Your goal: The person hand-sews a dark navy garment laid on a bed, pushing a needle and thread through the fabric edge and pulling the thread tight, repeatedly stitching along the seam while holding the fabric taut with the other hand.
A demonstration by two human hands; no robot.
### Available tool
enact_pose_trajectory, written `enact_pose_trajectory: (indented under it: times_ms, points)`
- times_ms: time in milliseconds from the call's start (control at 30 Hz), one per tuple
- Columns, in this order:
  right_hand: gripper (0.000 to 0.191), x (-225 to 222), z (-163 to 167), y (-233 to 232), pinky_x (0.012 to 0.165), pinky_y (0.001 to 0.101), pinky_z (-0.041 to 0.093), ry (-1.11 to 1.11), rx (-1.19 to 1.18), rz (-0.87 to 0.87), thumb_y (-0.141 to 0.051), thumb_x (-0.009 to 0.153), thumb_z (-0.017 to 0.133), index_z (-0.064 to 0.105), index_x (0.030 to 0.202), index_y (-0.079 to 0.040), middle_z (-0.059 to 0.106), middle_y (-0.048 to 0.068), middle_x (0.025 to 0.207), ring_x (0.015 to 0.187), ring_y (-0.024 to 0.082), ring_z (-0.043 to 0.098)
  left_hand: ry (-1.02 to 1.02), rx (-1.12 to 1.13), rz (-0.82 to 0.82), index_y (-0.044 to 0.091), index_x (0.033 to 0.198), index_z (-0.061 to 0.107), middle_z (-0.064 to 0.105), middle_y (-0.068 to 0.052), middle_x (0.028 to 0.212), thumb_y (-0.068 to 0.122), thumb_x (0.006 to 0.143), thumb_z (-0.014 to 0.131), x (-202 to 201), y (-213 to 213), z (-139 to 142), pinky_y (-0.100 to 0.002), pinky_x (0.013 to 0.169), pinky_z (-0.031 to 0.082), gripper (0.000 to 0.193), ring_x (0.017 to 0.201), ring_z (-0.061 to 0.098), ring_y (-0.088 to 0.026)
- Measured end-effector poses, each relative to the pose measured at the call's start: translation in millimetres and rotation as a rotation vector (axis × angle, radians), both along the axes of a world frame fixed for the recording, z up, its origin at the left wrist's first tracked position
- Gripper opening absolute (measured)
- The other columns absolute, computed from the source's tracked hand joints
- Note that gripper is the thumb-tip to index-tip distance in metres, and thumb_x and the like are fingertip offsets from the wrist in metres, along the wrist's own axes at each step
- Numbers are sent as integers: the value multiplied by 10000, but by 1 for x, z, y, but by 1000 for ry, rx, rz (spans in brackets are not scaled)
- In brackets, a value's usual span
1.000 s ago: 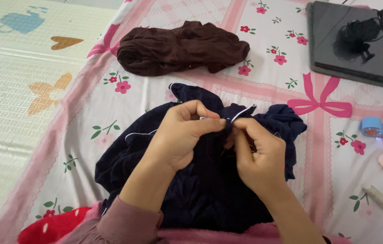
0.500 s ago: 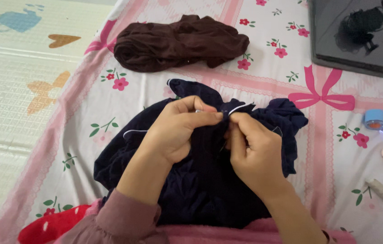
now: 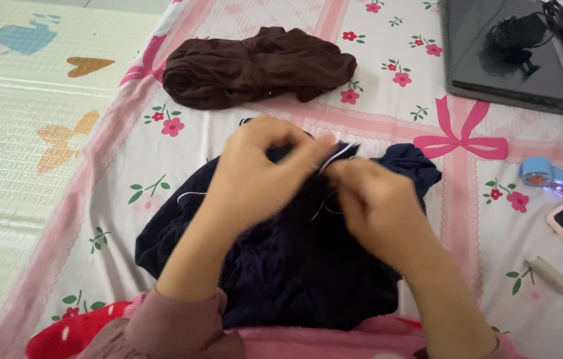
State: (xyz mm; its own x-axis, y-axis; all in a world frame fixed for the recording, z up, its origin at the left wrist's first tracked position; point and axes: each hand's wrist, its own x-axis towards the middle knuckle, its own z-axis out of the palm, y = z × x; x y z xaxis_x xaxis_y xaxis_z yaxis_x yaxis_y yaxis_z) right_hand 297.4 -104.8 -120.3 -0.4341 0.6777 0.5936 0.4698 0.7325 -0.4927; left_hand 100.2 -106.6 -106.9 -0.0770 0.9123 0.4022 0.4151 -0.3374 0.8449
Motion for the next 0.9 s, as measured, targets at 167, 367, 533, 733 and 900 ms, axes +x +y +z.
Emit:
enact_pose_trajectory:
  times_ms: [167,367,533,733,900]
  points:
    - [246,-11,-2,-7,719,396,546,-42,-21,120,24,934,613,647,1176,-7,683,177,1004,882,374,688,172,59,24,10,760,770,718,-141,744,253,786,819,12,-9,10,-341,633,503,250,681,683,-242]
    - [265,-15,1,-10,695,409,527,-82,-32,55,32,915,612,670,1162,-39,665,154,925,833,358,675,115,-184,39,-5,773,764,738,-123,665,253,811,792,10,-9,14,-315,585,566,262,595,738,-203]
    - [293,-20,-4,-12,690,411,533,-105,-62,92,37,879,613,671,1157,-33,654,158,906,816,358,673,192,-226,44,-23,746,758,726,-144,656,209,760,791,5,-7,16,-310,576,565,235,585,724,-197]
    - [143,-21,-6,-14,676,336,557,63,-86,-30,19,934,632,687,1062,-13,714,144,914,789,273,726,-111,-228,111,-23,687,715,702,-65,593,193,739,758,11,-7,10,-262,506,509,226,530,633,-101]
    - [101,-22,-4,-13,616,262,554,160,-170,-139,4,945,634,701,1020,2,739,100,833,682,135,729,-457,-264,122,0,725,685,620,19,615,152,817,709,11,1,-5,-238,460,382,179,532,498,-34]
